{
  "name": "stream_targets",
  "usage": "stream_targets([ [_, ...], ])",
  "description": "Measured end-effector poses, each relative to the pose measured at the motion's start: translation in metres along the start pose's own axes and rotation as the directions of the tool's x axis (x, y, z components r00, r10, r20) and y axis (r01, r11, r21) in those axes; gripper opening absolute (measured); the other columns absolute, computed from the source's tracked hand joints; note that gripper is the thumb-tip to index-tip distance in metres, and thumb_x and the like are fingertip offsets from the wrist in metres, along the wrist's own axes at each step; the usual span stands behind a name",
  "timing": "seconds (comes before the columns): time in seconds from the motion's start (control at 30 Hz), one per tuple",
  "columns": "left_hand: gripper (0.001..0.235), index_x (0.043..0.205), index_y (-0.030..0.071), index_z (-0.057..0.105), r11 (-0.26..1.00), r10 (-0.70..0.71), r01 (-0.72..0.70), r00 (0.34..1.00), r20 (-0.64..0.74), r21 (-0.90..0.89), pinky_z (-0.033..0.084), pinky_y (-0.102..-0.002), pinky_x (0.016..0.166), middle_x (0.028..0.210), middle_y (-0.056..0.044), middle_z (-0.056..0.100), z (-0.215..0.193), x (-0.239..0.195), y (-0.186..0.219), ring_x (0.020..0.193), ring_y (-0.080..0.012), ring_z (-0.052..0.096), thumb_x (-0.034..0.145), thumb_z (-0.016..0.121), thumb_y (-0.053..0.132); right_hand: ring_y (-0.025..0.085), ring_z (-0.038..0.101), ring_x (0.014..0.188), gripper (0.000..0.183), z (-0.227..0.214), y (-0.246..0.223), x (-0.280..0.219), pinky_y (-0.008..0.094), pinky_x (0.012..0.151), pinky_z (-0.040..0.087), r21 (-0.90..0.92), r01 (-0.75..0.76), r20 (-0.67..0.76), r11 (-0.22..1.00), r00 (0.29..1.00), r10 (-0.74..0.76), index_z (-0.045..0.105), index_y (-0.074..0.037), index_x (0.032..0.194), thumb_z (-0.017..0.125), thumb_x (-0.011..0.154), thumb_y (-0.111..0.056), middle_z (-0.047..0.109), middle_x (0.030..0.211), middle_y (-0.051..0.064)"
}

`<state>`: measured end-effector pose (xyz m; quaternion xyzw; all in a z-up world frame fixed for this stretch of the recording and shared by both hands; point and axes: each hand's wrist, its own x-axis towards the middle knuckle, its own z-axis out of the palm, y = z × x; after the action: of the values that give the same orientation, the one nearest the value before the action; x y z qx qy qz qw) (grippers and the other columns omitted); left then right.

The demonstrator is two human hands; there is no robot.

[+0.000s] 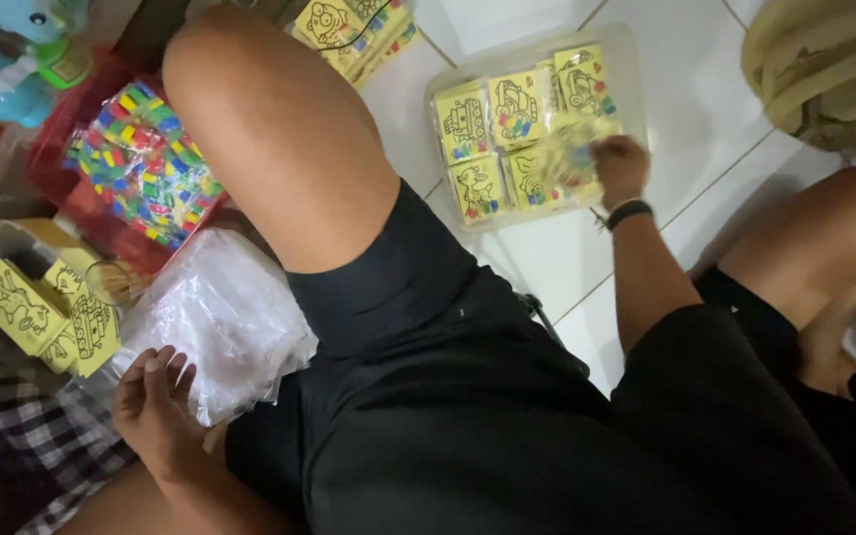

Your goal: The person sits on the floor and assembles small yellow cards with cartoon drawings by attaching colorful plastic puzzle pieces to them. They pick up a card, select pieces from a red tray, and press them onto the card's surface, then place the completed card into a plastic bag.

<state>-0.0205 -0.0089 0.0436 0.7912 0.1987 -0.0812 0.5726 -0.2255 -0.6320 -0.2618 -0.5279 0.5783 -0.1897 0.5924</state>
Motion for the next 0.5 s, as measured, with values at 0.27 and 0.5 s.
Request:
stream_targets([
  [0.27,0.02,0.123,0.007,0.064,1.0,0.01,-0.009,1.0,-0.026,0.027,0.059,-0.026,0.092,0.11,-0.004,0.071,-0.005,0.002,-0.01,0.099,-0.0126,0.068,0.106,0.063,0.018,0.019,0.068,0.085,0.023,0.1,0.061,-0.055,0.033,0.083,0.057,-0.403,0.11,0.308,0.909,0.951,0.022,0.074,-0.002,0.104,0.082,0.086,-0.013,0.075,0.094,0.008],
  [0.5,0.017,0.12,0.004,0.065,0.997,0.038,-0.034,0.998,-0.056,0.066,0.06,-0.035,0.09,0.109,-0.01,0.071,-0.004,0.008,-0.017,0.098,-0.0171,0.07,0.106,0.065,0.014,0.035,0.073,0.081,0.015,0.142,0.106,-0.028,0.046,0.079,0.059,-0.787,0.276,0.268,0.552,0.958,-0.098,0.075,-0.006,0.083,0.068,0.083,-0.019,0.074,0.079,0.013],
])
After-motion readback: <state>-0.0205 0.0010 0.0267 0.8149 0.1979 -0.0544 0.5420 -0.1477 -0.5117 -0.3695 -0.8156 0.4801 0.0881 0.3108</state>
